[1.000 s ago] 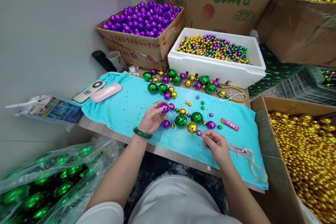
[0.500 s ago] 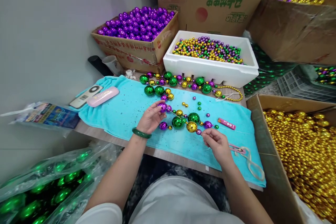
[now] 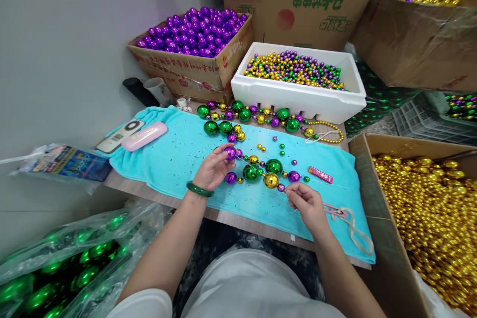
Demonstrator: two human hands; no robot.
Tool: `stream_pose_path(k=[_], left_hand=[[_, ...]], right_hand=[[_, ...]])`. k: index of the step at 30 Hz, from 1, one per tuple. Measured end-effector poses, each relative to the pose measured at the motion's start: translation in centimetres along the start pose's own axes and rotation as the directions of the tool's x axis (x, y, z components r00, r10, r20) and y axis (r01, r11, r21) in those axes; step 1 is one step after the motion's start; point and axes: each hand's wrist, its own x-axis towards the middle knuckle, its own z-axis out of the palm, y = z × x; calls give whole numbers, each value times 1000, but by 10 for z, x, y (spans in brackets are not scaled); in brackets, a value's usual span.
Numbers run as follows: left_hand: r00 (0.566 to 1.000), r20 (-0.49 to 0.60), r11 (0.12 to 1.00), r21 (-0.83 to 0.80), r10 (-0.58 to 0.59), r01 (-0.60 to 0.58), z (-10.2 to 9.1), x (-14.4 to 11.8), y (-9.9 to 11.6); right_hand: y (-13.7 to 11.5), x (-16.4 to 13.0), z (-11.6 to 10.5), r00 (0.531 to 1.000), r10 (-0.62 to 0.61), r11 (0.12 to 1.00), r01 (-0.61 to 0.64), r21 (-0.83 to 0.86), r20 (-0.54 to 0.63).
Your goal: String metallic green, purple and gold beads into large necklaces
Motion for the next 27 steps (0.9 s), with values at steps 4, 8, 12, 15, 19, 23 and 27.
stream_pose_path(k=[4,8,12,15,19,23,27], left_hand=[[1000,6,999,31,14,-15,-1,0,-1],[999,31,993,115,19,-22,4,-1,-4],[998,58,985,172,19,-29,16,0,-6],[998,60,984,176,12,-23,23,2,-6],[997,77,988,151,-18,7,26,2,-4],[995,88,992,122,-45,34,27,1,-5],[995,80,995,86,-52,45,27,0,-7]], right_hand=[[1,0,0,1000,11,1000,-12,11,4],[1,2,2,1000,15,1000,-15,-1,9],[2,5,5,1000,21,1000,-21,4,6],[3,5,4,999,34,999,-34,2,16],[5,4,-2,999,45,999,-45,-14,22],[10,4,-6,994,89,996,-91,27,59],[13,5,-6,989,118,990,-124,72,88]])
